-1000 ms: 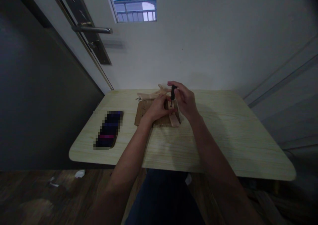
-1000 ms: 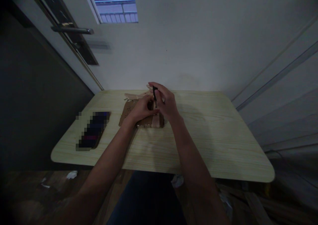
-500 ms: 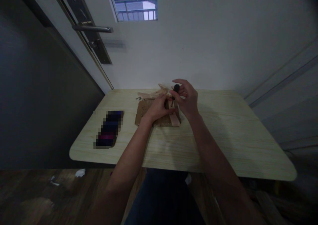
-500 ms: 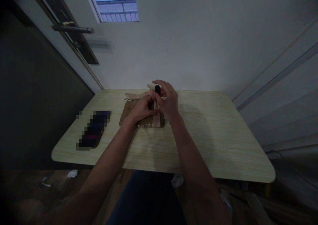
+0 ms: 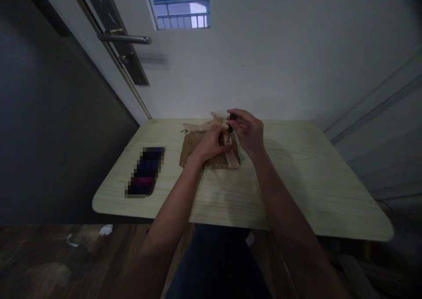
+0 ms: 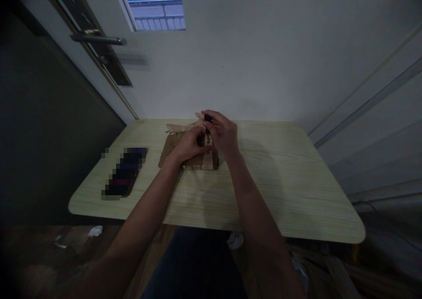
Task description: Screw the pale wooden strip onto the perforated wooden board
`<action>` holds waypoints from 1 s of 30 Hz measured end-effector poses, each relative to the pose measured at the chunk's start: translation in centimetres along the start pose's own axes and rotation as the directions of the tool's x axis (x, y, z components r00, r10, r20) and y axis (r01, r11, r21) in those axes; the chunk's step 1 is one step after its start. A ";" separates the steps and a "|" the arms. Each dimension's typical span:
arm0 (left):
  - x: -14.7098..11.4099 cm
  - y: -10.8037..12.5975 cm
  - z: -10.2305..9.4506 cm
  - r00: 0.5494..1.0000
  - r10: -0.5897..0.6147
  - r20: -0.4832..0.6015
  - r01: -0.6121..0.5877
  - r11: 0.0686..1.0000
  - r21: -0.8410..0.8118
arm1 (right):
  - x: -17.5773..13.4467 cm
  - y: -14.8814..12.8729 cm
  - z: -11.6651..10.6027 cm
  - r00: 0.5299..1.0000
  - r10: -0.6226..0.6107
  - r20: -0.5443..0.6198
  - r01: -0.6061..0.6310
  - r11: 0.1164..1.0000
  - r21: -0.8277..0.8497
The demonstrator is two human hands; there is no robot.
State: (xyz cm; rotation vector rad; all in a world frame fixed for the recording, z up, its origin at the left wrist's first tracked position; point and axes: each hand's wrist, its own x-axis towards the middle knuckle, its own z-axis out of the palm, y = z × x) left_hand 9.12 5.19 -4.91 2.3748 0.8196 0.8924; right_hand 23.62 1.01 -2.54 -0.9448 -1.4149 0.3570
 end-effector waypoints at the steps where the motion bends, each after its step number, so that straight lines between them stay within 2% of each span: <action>1: 0.0 0.0 0.0 1.000 -0.003 0.001 0.003 1.000 0.002 | 0.0 0.1 0.1 1.000 0.013 -0.024 -0.013 1.000 0.000; 5: 0.0 0.1 0.0 1.000 0.003 -0.002 -0.003 1.000 -0.008 | 0.1 0.2 0.2 0.994 0.025 -0.106 -0.035 0.996 -0.086; 9: 0.1 0.0 0.0 1.000 0.010 -0.001 -0.010 1.000 -0.013 | 0.2 0.4 0.1 0.991 -0.037 -0.125 0.008 0.975 -0.221; 13: 0.1 -0.2 0.1 1.000 0.016 -0.011 -0.016 1.000 0.003 | 0.0 0.4 0.1 0.995 -0.035 -0.098 0.005 0.958 -0.286; 16: 0.0 -0.2 0.1 1.000 0.027 -0.015 -0.027 1.000 -0.003 | -0.2 0.1 0.2 0.999 -0.043 -0.009 0.038 0.950 -0.310; 19: 0.0 -0.2 0.1 1.000 0.023 -0.010 -0.024 1.000 -0.009 | -0.2 -0.1 0.1 0.996 -0.068 0.065 0.082 0.964 -0.252; 25: 0.0 -0.2 0.1 1.000 -0.008 -0.003 0.008 1.000 0.004 | 0.1 0.1 -0.1 0.992 -0.087 0.087 0.092 0.995 -0.048; 30: 0.0 0.0 0.1 1.000 0.009 -0.005 -0.009 1.000 -0.020 | 0.2 0.5 0.0 0.999 0.026 -0.034 -0.023 0.995 0.102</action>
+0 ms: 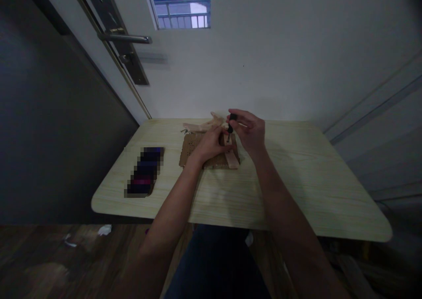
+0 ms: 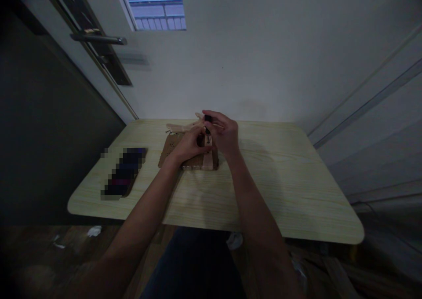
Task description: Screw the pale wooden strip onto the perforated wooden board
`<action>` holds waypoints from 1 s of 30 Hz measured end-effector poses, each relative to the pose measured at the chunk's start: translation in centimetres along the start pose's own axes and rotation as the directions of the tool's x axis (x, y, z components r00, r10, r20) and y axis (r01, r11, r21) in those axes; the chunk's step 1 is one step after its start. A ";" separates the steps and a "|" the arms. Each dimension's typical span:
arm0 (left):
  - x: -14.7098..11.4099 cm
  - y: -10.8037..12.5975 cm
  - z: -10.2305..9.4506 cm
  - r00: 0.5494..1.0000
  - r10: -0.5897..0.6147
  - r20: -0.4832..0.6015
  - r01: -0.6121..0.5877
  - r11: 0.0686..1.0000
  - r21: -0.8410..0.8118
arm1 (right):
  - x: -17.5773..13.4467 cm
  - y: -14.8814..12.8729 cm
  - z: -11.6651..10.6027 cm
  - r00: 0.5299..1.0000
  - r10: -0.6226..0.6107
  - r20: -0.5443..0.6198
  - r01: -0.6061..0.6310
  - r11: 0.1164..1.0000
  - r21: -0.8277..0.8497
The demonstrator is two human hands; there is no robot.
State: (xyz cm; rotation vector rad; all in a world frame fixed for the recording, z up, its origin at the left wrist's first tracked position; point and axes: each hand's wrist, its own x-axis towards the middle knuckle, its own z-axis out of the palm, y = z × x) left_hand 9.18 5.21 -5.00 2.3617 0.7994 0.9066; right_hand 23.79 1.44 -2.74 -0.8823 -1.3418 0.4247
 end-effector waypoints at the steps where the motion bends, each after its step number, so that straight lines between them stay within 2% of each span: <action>1: 0.0 0.0 0.0 1.000 0.002 0.001 -0.002 1.000 -0.003 | 0.0 0.0 0.1 0.999 0.010 -0.035 -0.009 1.000 0.010; 4: 0.0 0.1 0.0 1.000 0.017 -0.001 -0.017 1.000 -0.015 | 0.0 0.1 0.3 0.998 0.001 -0.062 -0.001 1.000 0.002; 11: 0.0 -0.1 0.1 1.000 0.027 -0.012 -0.027 1.000 -0.015 | -0.2 -0.2 0.6 0.996 -0.050 -0.077 0.039 0.991 -0.130; 15: 0.0 -0.1 0.1 1.000 -0.020 -0.005 0.020 1.000 0.012 | -0.4 -0.5 0.4 0.997 -0.047 0.054 0.049 0.998 -0.036; 18: 0.0 0.0 0.1 1.000 -0.001 -0.007 0.001 1.000 -0.004 | -0.4 -0.2 0.2 0.990 -0.056 0.127 0.055 0.998 0.008; 24: 0.1 -0.1 0.1 1.000 0.015 -0.009 -0.016 1.000 -0.001 | -0.1 1.1 0.1 0.997 -0.064 0.050 0.066 0.997 -0.043; 30: 0.1 -0.2 0.1 1.000 0.020 -0.002 -0.020 0.999 -0.036 | -0.2 0.4 0.5 1.000 -0.015 0.024 0.017 0.993 -0.116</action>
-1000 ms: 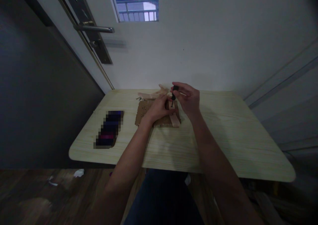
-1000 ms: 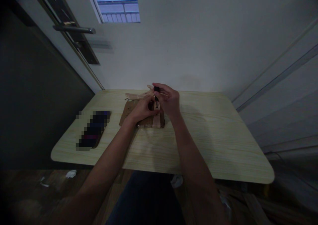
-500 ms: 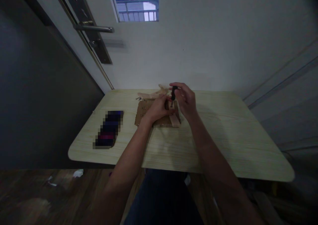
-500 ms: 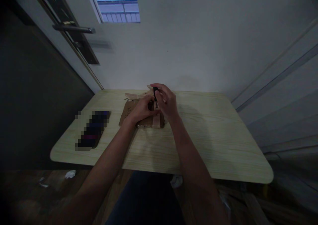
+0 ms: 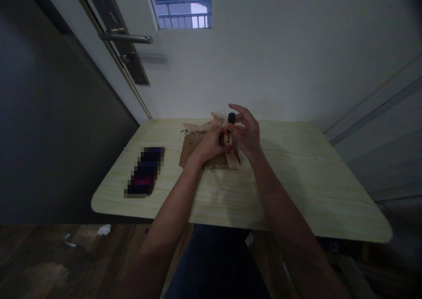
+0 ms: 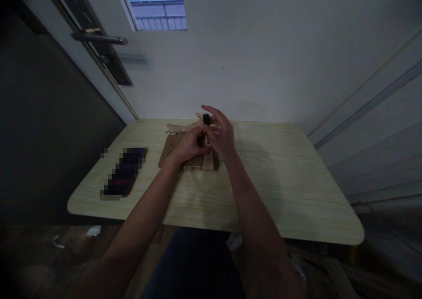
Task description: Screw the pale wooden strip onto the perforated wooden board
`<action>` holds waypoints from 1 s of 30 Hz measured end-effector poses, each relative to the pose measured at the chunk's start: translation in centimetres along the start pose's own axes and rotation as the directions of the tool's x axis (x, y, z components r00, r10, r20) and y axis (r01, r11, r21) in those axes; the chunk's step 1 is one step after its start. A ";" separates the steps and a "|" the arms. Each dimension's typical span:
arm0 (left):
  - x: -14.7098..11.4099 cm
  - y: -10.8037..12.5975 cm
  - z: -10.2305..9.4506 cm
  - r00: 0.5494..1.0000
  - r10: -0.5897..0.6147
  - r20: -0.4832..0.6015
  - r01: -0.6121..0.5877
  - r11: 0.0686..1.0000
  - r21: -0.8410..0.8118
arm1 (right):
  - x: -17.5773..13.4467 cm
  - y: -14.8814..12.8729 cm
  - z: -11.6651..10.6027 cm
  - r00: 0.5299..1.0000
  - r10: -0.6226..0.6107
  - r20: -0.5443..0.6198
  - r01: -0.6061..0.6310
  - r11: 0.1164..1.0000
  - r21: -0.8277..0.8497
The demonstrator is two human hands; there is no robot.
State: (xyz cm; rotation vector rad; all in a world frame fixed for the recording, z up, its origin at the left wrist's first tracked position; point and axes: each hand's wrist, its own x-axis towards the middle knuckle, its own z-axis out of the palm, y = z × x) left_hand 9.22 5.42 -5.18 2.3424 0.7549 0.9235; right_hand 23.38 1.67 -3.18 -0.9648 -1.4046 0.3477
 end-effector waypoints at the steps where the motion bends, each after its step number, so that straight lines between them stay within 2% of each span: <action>1: 0.0 0.0 0.0 1.000 0.006 -0.002 -0.006 1.000 -0.009 | 0.0 -0.2 0.0 1.000 0.000 -0.015 0.000 1.000 -0.014; 5: 0.0 0.1 0.0 1.000 -0.009 -0.008 0.009 1.000 0.001 | 0.0 -0.5 0.0 0.996 -0.005 -0.093 0.001 0.999 -0.049; 7: 0.0 0.2 -0.1 1.000 -0.013 -0.009 0.013 1.000 0.015 | 0.0 -0.6 -0.1 0.995 -0.027 -0.092 0.020 0.997 -0.075; 12: 0.0 0.3 -0.1 1.000 -0.012 0.004 0.011 0.999 0.031 | -0.1 -1.2 -0.6 0.995 -0.092 0.024 0.095 0.985 -0.146; 17: -0.1 0.2 0.0 1.000 -0.022 -0.004 0.023 0.999 0.038 | -0.1 -0.8 -0.7 0.994 -0.046 0.095 0.042 0.998 0.038; 24: 0.0 0.1 0.1 1.000 0.008 0.000 -0.008 1.000 0.001 | 0.2 -0.1 -0.4 0.998 0.029 0.058 -0.031 0.999 0.035; 30: 0.0 0.1 0.0 1.000 0.009 0.002 -0.009 1.000 -0.006 | 0.2 -0.3 -0.3 1.000 -0.024 0.002 0.024 0.999 -0.034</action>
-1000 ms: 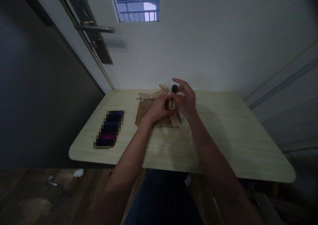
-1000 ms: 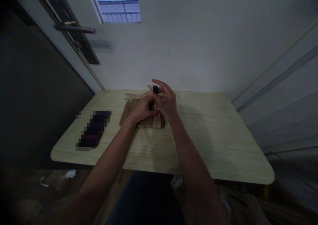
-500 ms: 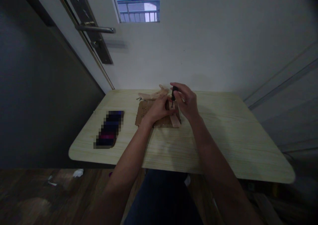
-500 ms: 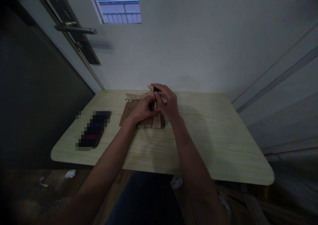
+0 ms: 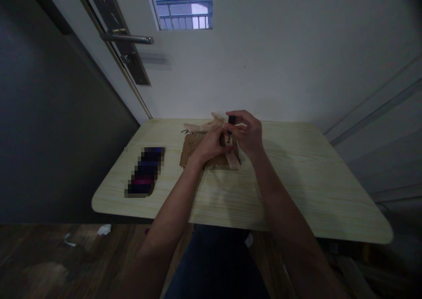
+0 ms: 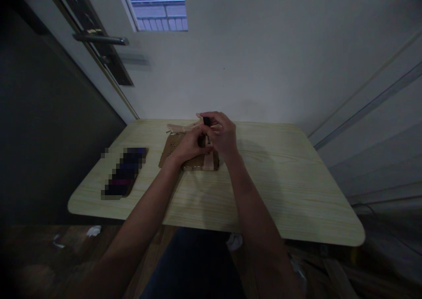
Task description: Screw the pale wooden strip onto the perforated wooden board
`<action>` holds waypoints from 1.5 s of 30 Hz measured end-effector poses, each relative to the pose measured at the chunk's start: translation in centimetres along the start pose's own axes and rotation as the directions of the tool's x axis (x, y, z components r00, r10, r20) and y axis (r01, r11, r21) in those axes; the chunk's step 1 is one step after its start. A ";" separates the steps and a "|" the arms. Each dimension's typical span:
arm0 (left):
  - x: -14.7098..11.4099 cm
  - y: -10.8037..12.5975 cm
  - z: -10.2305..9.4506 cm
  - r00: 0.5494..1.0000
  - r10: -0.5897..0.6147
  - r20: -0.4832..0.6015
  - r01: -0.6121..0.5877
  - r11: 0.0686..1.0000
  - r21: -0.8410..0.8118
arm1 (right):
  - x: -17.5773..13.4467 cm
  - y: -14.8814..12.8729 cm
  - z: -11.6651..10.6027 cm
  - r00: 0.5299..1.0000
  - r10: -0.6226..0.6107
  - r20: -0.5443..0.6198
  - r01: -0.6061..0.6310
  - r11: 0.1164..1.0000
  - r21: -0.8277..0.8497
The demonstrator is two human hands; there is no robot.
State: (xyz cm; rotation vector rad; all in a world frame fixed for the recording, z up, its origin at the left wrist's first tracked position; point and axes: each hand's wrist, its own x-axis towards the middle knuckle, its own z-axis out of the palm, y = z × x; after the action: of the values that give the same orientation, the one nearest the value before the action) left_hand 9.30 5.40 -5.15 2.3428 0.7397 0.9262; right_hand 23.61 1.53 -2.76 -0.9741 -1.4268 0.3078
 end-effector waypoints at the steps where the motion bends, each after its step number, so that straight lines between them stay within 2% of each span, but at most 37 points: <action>1: 0.0 0.0 0.0 1.000 -0.009 -0.002 0.009 1.000 0.007 | 0.0 0.0 0.0 1.000 -0.001 -0.031 0.001 1.000 -0.030; 4: -0.1 0.0 0.0 0.999 -0.043 -0.007 0.043 0.998 0.041 | -0.1 0.1 -0.1 0.994 -0.001 -0.111 -0.010 0.995 -0.104; 6: -0.1 0.0 0.0 0.999 -0.042 -0.010 0.043 0.998 0.050 | -0.1 0.0 -0.2 0.993 0.000 -0.117 -0.014 0.993 -0.119; 14: 0.0 0.0 -0.1 0.999 -0.031 0.006 0.031 0.999 0.024 | -0.4 -0.8 -0.2 0.996 -0.030 0.089 0.032 0.999 -0.016; 24: 0.0 -0.2 0.1 1.000 -0.006 -0.009 0.006 1.000 0.012 | -0.1 0.4 0.0 0.999 0.013 -0.040 -0.014 1.000 -0.013; 29: 0.0 -0.1 0.0 1.000 -0.014 -0.005 0.014 1.000 0.013 | -0.1 0.6 0.2 0.995 -0.040 -0.094 0.029 0.993 -0.114; 33: -0.1 0.0 0.0 1.000 -0.013 -0.012 0.013 1.000 0.018 | -0.2 0.2 0.2 0.991 -0.091 -0.093 0.075 0.984 -0.163; 36: -0.1 -0.1 0.0 1.000 -0.022 -0.007 0.023 0.999 0.034 | -0.3 -0.2 0.1 0.997 -0.067 -0.049 0.062 0.994 -0.085; 41: 0.0 0.0 0.0 1.000 -0.020 -0.012 0.020 0.999 0.036 | -0.3 -0.2 -0.1 0.998 0.035 0.054 -0.041 0.994 0.102; 45: -0.1 0.0 0.1 1.000 -0.026 -0.006 0.026 0.999 0.031 | 0.1 0.2 -0.1 0.997 0.068 0.043 -0.073 0.987 0.145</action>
State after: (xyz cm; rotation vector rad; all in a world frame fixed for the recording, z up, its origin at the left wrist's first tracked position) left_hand 9.30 5.36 -5.22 2.3527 0.7900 0.9171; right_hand 23.79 1.65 -2.87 -0.9032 -1.3859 0.4796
